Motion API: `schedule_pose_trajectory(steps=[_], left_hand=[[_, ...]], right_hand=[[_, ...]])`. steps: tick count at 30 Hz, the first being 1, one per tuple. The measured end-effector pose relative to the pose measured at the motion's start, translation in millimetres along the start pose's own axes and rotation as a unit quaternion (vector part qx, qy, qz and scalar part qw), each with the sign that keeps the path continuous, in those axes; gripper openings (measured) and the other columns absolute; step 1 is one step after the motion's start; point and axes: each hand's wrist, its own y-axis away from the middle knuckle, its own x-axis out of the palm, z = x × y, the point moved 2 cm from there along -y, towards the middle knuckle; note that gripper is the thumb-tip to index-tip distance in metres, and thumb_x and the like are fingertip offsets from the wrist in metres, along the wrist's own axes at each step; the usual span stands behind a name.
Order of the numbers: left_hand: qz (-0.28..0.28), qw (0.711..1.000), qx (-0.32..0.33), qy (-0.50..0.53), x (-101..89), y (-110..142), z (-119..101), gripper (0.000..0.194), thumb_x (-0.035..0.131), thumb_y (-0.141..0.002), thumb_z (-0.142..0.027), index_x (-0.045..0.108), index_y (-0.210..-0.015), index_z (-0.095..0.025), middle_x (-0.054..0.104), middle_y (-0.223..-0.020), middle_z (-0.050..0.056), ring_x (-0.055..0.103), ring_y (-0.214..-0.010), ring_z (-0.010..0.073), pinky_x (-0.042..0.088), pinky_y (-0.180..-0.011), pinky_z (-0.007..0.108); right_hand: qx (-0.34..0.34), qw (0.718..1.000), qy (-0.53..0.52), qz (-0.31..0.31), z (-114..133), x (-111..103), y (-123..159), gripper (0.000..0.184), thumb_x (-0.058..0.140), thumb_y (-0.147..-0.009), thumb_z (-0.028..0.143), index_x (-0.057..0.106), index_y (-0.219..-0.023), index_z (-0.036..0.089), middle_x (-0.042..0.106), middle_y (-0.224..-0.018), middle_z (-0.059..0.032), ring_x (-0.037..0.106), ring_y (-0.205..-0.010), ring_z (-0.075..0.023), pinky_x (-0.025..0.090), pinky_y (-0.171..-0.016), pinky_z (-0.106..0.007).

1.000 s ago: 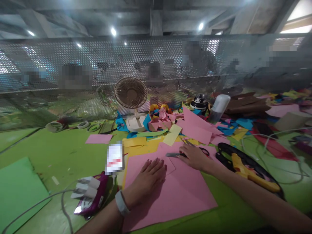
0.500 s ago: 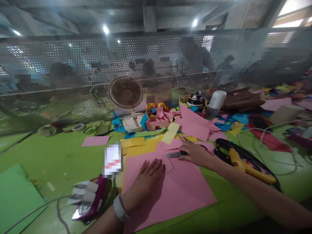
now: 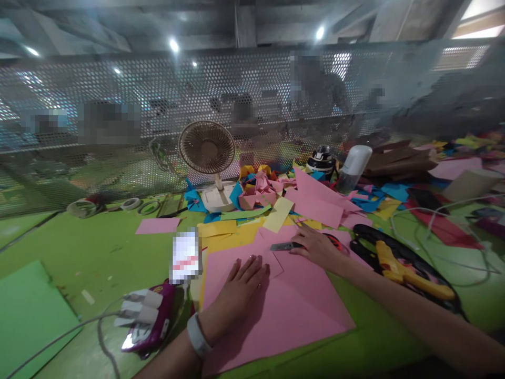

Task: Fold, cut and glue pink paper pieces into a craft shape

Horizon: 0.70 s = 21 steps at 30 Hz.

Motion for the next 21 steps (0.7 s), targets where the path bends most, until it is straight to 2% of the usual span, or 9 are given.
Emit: schedule_pose_trajectory(steps=[2, 4, 6, 8, 14, 21], left_hand=[[-0.002, 1.0, -0.006, 0.006, -1.3, 0, -1, 0.054, 0.029, -0.091, -0.016, 0.018, -0.143, -0.025, 0.022, -0.149, 0.004, 0.014, -0.138, 0.0199, 0.015, -0.11, 0.046], [-0.019, 1.0, -0.011, 0.01, -3.5, 1, -3, 0.05, 0.029, -0.095, -0.031, 0.017, -0.144, -0.026, 0.021, -0.15, 0.005, 0.014, -0.138, 0.0218, 0.014, -0.11, 0.047], [-0.036, 0.999, -0.01, 0.012, -6.5, 2, -7, 0.057, 0.03, -0.093, -0.048, 0.015, -0.144, -0.027, 0.019, -0.15, 0.005, 0.013, -0.138, 0.0251, 0.013, -0.11, 0.049], [-0.042, 0.999, -0.006, 0.012, -8.9, 2, -11, 0.066, 0.03, -0.089, -0.058, 0.014, -0.144, -0.027, 0.017, -0.15, 0.006, 0.01, -0.138, 0.0277, 0.012, -0.11, 0.05], [-0.053, 0.998, -0.003, 0.024, -8.4, 1, -13, 0.072, 0.032, -0.084, -0.065, 0.013, -0.144, -0.03, 0.018, -0.15, 0.004, 0.007, -0.138, 0.0292, 0.008, -0.11, 0.052], [-0.024, 0.999, -0.005, 0.029, -9.0, 0, -11, 0.072, 0.031, -0.084, -0.066, 0.014, -0.144, -0.03, 0.017, -0.15, 0.004, 0.009, -0.137, 0.0309, 0.008, -0.109, 0.053]], right_hand=[[0.001, 1.0, -0.025, 0.003, -1, 0, 2, 0.021, 0.057, -0.084, 0.038, 0.066, -0.095, 0.022, 0.059, -0.091, -0.0058, 0.054, -0.091, -0.0204, 0.043, -0.08, -0.033], [-0.007, 0.999, -0.049, 0.013, -2, -1, 5, 0.022, 0.058, -0.083, 0.039, 0.066, -0.096, 0.023, 0.06, -0.09, -0.0048, 0.055, -0.088, -0.0194, 0.043, -0.077, -0.031], [-0.013, 0.998, -0.065, 0.022, -1, -4, 9, 0.023, 0.06, -0.082, 0.039, 0.067, -0.097, 0.024, 0.06, -0.09, -0.004, 0.056, -0.086, -0.0184, 0.043, -0.074, -0.03], [-0.015, 0.996, -0.076, 0.034, 2, -7, 14, 0.024, 0.06, -0.082, 0.04, 0.067, -0.098, 0.024, 0.059, -0.091, -0.0035, 0.056, -0.085, -0.0175, 0.042, -0.073, -0.029], [-0.014, 0.996, -0.071, 0.044, 16, -11, 30, 0.023, 0.058, -0.083, 0.042, 0.067, -0.094, 0.023, 0.058, -0.089, -0.0034, 0.055, -0.084, -0.0165, 0.04, -0.073, -0.028], [-0.015, 0.997, -0.067, 0.039, 22, -8, 32, 0.024, 0.056, -0.084, 0.042, 0.066, -0.093, 0.022, 0.058, -0.088, -0.0033, 0.054, -0.084, -0.0166, 0.039, -0.072, -0.029]])
